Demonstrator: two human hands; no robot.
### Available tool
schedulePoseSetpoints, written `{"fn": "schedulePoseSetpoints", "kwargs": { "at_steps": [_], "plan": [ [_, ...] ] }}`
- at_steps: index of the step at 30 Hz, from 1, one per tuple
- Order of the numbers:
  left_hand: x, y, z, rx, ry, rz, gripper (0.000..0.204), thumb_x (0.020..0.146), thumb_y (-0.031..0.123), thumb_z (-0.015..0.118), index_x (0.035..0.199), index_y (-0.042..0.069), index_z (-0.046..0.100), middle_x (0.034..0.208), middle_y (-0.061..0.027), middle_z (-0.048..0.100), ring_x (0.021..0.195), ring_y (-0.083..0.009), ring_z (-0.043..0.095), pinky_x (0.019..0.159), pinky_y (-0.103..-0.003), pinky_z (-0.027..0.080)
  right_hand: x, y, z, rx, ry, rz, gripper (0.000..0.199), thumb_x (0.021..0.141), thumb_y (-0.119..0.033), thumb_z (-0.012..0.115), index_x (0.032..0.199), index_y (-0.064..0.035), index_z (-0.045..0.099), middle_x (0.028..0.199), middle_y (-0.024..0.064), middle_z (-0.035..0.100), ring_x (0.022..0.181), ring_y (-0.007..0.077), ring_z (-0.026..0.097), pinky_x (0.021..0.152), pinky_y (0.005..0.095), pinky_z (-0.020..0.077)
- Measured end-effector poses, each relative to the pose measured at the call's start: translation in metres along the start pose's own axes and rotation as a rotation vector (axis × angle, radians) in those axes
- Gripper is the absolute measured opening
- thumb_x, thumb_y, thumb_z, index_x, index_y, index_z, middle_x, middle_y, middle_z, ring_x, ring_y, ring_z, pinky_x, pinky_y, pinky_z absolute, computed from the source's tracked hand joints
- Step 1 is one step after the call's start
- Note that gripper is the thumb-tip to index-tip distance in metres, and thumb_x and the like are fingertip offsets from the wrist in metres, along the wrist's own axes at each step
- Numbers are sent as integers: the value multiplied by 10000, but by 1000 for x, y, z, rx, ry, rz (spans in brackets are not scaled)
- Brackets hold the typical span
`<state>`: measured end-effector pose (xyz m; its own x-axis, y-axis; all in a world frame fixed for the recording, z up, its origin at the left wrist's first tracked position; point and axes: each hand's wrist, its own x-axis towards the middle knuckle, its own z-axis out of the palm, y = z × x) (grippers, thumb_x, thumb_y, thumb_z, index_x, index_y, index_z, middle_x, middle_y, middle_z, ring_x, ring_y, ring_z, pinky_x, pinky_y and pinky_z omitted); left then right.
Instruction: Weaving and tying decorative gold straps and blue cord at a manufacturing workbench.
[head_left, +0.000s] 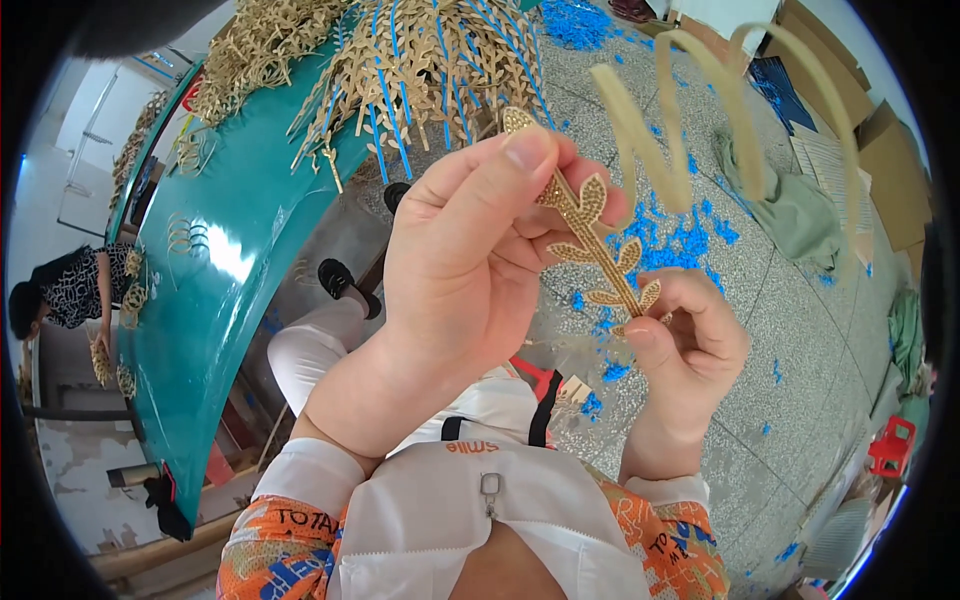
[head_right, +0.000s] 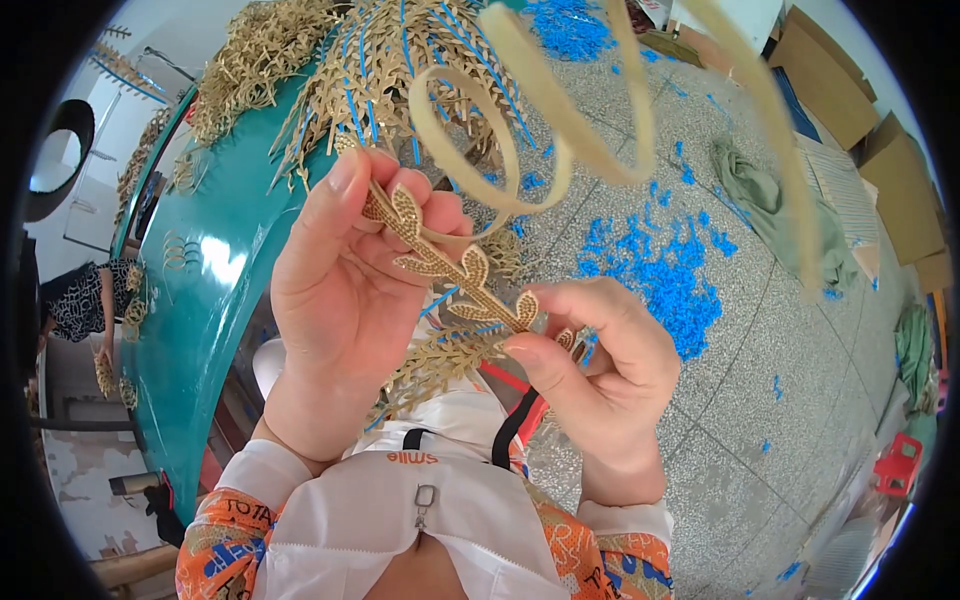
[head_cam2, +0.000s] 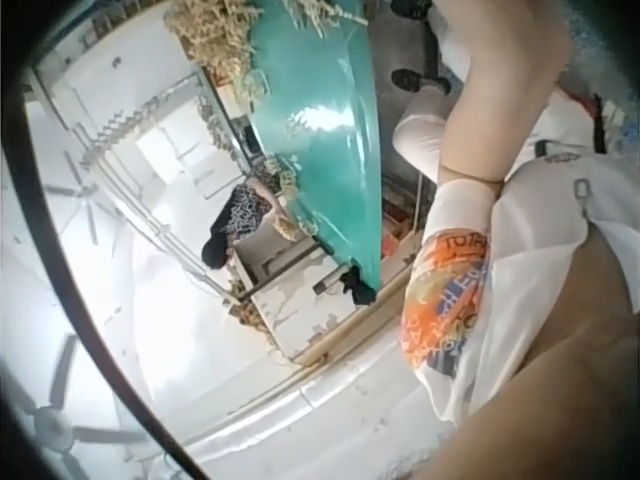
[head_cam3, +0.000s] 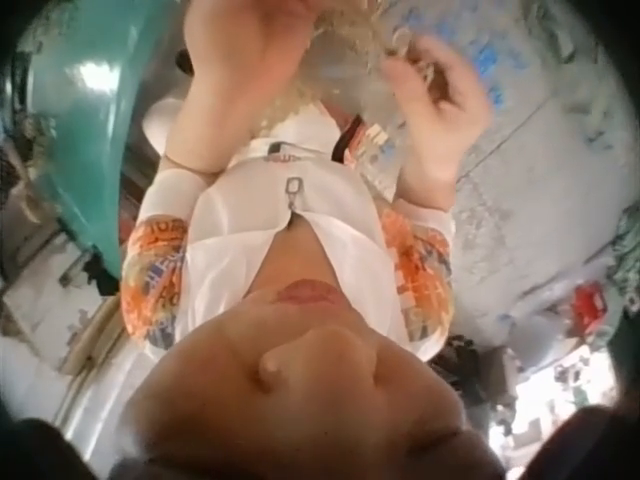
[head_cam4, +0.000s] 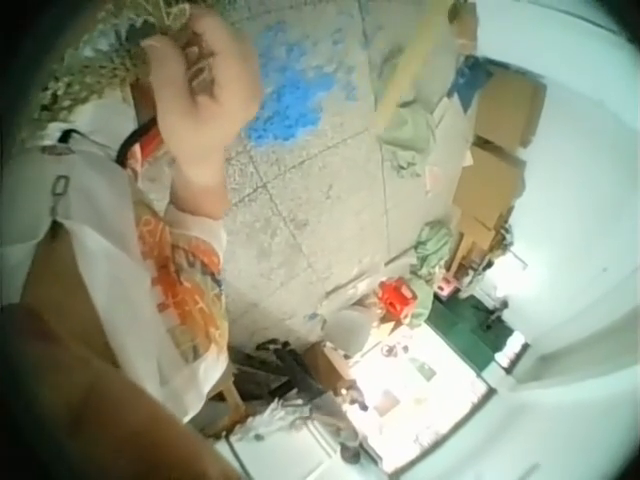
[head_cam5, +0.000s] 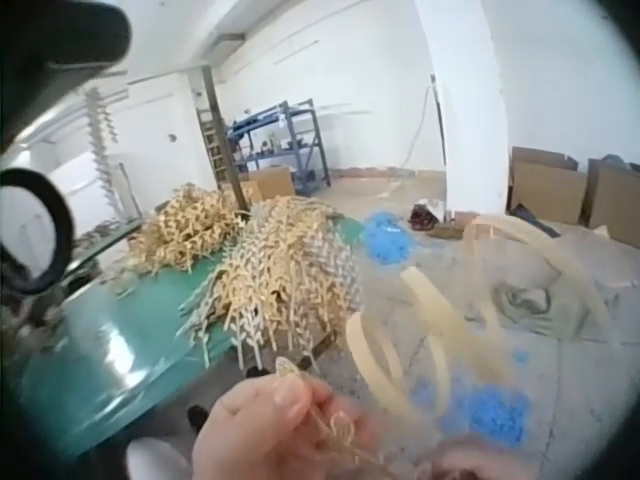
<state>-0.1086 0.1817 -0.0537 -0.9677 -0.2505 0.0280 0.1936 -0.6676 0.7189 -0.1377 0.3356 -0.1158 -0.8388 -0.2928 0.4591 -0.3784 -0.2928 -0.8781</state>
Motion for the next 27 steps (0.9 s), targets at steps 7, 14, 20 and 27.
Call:
{"fn": "schedulePoseSetpoints", "kwargs": {
  "at_steps": [7,14,20,27],
  "plan": [
    [1,1,-3,-35,-2,-21,189,860,229,456,886,70,556,781,-74,613,738,-214,603,732,-379,460,8,-1,-4,-86,8,-41,274,619,-23,703,869,9,594,736,51,565,615,113,488,540,212,373],
    [-1,1,-6,-79,-7,-70,193,868,218,439,889,67,558,777,-67,619,729,-207,604,722,-387,472,13,0,-11,-173,-14,-99,263,612,-33,709,853,3,611,693,36,557,565,93,457,494,205,325],
    [-3,6,-7,-141,-17,-125,199,876,219,425,904,64,549,768,-65,621,697,-203,607,690,-389,482,26,9,-12,-168,-98,-222,279,608,-34,711,868,2,617,691,39,559,548,100,451,484,209,324],
    [-4,5,-9,-165,-18,-186,206,886,198,397,907,52,541,767,-67,627,692,-215,619,680,-387,492,38,23,-24,-253,-230,-377,319,657,-147,701,917,12,605,771,70,563,689,159,476,583,259,350]
  ]
}}
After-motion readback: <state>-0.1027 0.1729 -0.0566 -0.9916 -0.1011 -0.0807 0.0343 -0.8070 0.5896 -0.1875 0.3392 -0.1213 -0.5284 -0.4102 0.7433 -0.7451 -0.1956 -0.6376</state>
